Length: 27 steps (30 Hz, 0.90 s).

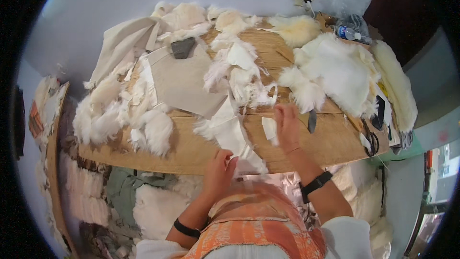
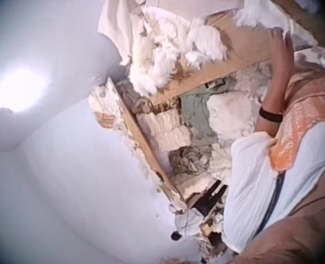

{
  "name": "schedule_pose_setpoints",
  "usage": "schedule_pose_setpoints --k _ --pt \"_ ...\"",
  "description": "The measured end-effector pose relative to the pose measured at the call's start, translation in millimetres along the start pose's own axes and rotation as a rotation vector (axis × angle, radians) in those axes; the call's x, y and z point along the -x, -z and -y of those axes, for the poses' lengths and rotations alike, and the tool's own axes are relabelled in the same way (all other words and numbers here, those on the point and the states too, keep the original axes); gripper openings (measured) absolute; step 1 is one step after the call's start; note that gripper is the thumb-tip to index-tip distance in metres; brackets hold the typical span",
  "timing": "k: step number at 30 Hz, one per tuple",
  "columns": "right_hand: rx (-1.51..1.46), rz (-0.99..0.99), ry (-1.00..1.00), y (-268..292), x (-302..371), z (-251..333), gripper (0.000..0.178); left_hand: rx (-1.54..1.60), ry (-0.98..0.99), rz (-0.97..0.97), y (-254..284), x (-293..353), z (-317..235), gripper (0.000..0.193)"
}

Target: The recorder is hand-stitching and preparing pieces of white fur material on a workshop table.

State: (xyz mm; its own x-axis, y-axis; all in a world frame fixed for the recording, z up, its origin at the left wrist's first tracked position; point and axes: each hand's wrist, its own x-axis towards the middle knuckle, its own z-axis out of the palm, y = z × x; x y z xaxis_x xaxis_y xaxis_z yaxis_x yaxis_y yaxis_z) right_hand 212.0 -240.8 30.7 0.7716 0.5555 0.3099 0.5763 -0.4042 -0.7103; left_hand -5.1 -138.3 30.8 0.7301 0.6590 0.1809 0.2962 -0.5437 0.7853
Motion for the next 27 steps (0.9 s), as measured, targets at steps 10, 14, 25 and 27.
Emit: schedule_pose_setpoints --k 10,14,25,27 --pt "0.567 0.527 0.215 68 -46 -83 0.028 0.659 0.232 0.327 -67 -15 -55 0.013" --pt "0.455 0.609 0.29 61 -52 -84 0.026 0.89 0.47 0.169 -115 -4 -93 0.009" --pt "-1.209 0.482 -0.45 119 -69 -93 0.017 0.221 0.517 -0.236 -134 34 -74 0.013" --pt "-1.36 0.521 -0.485 120 -55 -67 0.012 0.428 0.701 -0.224 -126 31 -81 0.016"
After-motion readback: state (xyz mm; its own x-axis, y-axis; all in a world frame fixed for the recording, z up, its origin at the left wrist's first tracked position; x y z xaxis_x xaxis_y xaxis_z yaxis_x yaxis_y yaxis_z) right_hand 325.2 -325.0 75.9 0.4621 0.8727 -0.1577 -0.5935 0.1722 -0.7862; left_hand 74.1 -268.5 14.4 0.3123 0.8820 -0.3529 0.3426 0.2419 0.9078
